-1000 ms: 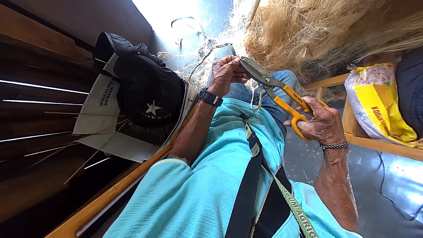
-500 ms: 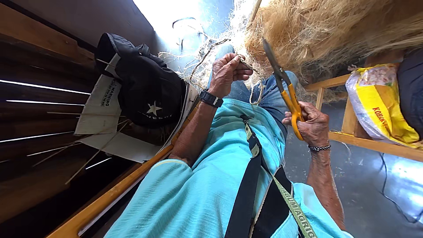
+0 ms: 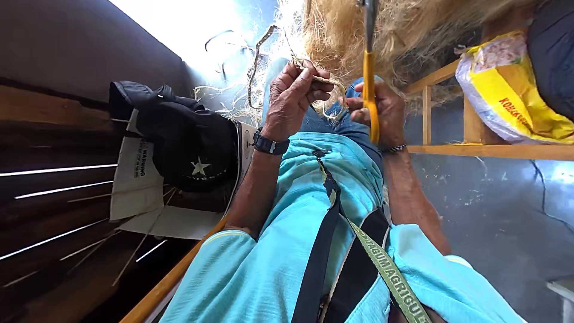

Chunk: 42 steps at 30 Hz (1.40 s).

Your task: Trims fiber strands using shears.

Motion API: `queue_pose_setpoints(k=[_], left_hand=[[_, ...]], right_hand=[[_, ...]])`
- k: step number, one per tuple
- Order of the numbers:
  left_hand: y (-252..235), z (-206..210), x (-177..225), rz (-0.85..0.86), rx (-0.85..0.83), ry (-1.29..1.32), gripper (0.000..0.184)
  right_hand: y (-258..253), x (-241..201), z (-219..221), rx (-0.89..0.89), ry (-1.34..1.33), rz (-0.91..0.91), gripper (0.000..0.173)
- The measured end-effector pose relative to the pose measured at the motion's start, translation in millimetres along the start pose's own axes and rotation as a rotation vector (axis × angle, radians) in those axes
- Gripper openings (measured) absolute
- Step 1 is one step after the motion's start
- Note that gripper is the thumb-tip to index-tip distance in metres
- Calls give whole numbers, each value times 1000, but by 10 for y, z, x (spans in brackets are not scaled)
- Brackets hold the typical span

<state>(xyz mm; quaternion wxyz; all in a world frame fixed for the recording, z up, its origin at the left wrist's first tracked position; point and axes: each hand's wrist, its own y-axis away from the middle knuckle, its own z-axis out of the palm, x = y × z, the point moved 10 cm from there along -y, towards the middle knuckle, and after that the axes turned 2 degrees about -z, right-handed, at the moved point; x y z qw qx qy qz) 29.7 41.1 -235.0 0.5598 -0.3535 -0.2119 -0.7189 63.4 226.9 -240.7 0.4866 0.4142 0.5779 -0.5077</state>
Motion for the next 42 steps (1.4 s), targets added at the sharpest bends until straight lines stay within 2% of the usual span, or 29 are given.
queue_pose_setpoints(k=[5, 9, 13, 16, 20, 23, 28, 31, 36, 42], left_hand=[[-3, 3, 51, 8, -13, 47, 17], [22, -285, 98, 33, 104, 102, 24], [50, -426, -29, -10, 175, 150, 28], [28, -533, -176, -54, 261, 185, 27], [46, -747, -332, -109, 435, 257, 25], [77, -781, -403, -127, 478, 300, 26], [126, -651, -501, -250, 466, 283, 36], [156, -452, -578, -312, 386, 271, 40], [183, -226, -602, -363, 304, 311, 33], [202, -255, -612, -417, 248, 278, 35]], right_hand=[[-46, 55, 285, -95, -178, 30, 50], [39, 32, 296, -134, -127, 95, 53], [62, -37, 231, -163, -90, 96, 54], [67, -126, 149, -135, -32, 82, 55], [65, -186, 32, -14, 103, 97, 56], [54, -164, 27, 86, 95, 127, 55], [35, -160, 37, 115, 143, 113, 55], [37, -145, 61, 89, 176, 123, 57], [45, -155, 122, 31, 220, 77, 57], [36, -161, 99, 41, 198, 65, 56]])
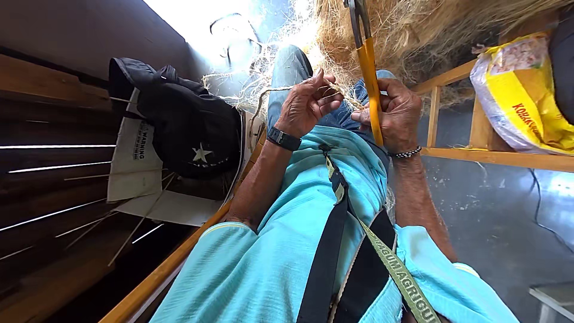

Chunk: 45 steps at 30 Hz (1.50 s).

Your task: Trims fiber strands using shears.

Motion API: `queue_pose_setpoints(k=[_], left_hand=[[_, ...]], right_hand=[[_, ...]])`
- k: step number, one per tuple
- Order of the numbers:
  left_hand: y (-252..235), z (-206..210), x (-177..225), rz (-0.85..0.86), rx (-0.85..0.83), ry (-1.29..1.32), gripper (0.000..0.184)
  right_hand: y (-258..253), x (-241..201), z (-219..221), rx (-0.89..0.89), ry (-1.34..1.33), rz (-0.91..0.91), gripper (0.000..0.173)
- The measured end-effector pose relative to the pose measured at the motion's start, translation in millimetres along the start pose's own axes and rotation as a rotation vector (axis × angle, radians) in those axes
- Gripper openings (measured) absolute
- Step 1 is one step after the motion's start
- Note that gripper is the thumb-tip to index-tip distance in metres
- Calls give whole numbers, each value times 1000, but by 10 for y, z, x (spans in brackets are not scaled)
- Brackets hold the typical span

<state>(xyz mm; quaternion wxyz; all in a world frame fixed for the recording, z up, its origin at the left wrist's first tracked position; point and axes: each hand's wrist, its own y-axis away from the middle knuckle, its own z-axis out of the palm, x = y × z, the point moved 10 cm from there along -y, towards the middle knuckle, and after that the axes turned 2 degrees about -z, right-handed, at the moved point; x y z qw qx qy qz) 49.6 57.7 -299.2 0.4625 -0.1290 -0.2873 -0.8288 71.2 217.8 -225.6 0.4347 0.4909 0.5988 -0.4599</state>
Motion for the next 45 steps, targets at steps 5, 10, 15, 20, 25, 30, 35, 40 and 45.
queue_pose_setpoints(k=[5, 10, 15, 20, 25, 30, 35, 40, 45], left_hand=[[-4, 1, -50, -24, -30, 4, 37], [-35, -24, -47, 29, -47, -103, 39], [-32, -71, -49, 44, 12, -195, 37], [-30, -26, -75, 54, -10, -144, 37], [-47, 56, 38, 133, 19, -61, 36], [-73, 18, 242, 190, 99, 12, 35], [-82, -60, 387, 221, 165, 21, 35], [-103, -97, 458, 229, 235, 12, 34], [-86, -135, 540, 268, 297, -23, 33]], right_hand=[[-10, 48, -60, 21, -32, 53, 56], [-22, 96, -97, 43, -22, 81, 55], [-11, 133, -108, 41, -21, 98, 55], [5, 147, -94, 23, 7, 103, 55], [4, 127, -126, 11, 7, -3, 48], [201, 40, -249, -118, 88, -49, 52], [390, 76, -518, -133, 301, 11, 77], [691, 280, -592, -208, 391, 136, 81], [835, 366, -616, -235, 363, 187, 84]])
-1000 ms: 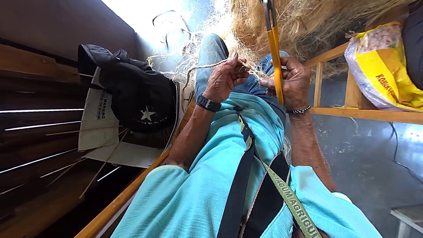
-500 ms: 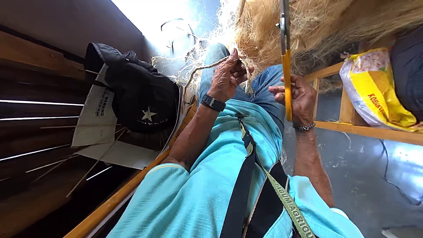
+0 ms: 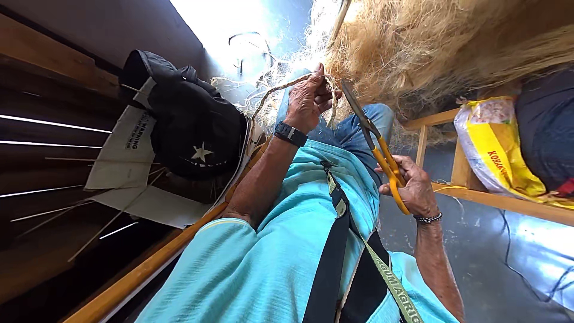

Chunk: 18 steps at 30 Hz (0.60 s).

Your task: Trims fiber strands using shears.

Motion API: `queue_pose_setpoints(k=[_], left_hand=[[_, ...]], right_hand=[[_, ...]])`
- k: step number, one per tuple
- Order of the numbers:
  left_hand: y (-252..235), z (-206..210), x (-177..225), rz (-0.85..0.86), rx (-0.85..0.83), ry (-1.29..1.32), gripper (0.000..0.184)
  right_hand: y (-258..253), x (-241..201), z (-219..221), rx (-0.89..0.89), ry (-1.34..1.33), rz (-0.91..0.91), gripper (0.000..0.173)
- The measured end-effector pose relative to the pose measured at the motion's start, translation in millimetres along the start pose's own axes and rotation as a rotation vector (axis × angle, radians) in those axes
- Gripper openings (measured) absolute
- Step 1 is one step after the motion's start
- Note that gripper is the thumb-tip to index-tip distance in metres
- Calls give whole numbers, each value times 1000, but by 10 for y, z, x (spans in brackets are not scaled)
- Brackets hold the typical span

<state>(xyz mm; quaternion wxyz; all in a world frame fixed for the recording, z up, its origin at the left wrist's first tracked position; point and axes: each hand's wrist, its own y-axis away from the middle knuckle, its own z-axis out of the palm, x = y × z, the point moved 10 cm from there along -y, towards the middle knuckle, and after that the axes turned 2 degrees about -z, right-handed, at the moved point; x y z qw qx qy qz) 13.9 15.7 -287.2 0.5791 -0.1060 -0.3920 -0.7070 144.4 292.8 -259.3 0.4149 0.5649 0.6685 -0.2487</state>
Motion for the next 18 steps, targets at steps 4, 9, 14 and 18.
queue_pose_setpoints(k=[4, 9, 14, 18], left_hand=[[-27, 13, 7, -14, 1, -41, 33], [-16, 31, 14, -20, 10, -66, 33], [-17, 5, 11, -3, 35, -98, 32], [-7, 16, 32, 15, 30, -106, 31]], right_hand=[[26, -62, -46, -7, 33, -20, 86], [20, -114, -118, -3, 136, -47, 85], [20, -167, -166, -3, 218, -75, 81], [3, -197, -189, 0, 254, -78, 80]])
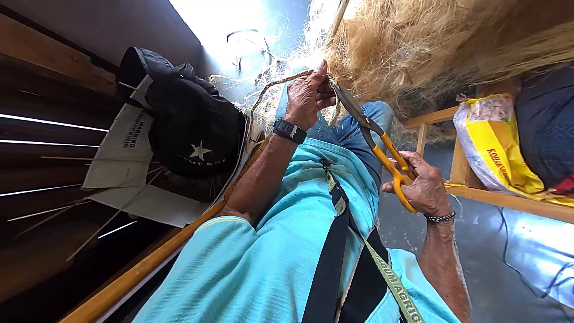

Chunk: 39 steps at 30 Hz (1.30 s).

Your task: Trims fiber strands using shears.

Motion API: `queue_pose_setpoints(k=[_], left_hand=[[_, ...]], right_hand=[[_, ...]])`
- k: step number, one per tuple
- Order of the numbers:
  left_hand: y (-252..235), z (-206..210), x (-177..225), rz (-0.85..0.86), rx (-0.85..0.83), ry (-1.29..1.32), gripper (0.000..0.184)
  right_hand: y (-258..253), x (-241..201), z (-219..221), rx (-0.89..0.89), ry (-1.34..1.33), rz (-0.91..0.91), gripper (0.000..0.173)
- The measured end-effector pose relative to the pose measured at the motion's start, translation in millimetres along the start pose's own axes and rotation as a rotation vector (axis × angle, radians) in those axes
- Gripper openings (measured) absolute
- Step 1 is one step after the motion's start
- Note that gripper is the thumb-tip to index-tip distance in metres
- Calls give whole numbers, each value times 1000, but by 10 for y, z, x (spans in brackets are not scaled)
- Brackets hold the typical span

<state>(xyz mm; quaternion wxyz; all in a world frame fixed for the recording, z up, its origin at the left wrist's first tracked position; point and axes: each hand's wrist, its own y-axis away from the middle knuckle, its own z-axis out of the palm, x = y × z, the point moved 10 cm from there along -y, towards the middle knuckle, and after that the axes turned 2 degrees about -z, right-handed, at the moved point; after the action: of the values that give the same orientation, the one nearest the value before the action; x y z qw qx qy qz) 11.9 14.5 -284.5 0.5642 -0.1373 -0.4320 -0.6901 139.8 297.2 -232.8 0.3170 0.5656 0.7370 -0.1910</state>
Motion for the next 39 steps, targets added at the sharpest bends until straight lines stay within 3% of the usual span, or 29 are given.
queue_pose_setpoints(k=[17, 34, 39], left_hand=[[-10, -47, -32, -2, 23, 11, 32], [2, 15, 6, 3, 25, -14, 30], [11, 31, -3, -13, 29, -17, 30]], right_hand=[[-34, 58, 49, -68, -69, 37, 77], [-79, 206, 147, -255, -462, 154, 77], [-74, 276, 159, -278, -511, 208, 66]])
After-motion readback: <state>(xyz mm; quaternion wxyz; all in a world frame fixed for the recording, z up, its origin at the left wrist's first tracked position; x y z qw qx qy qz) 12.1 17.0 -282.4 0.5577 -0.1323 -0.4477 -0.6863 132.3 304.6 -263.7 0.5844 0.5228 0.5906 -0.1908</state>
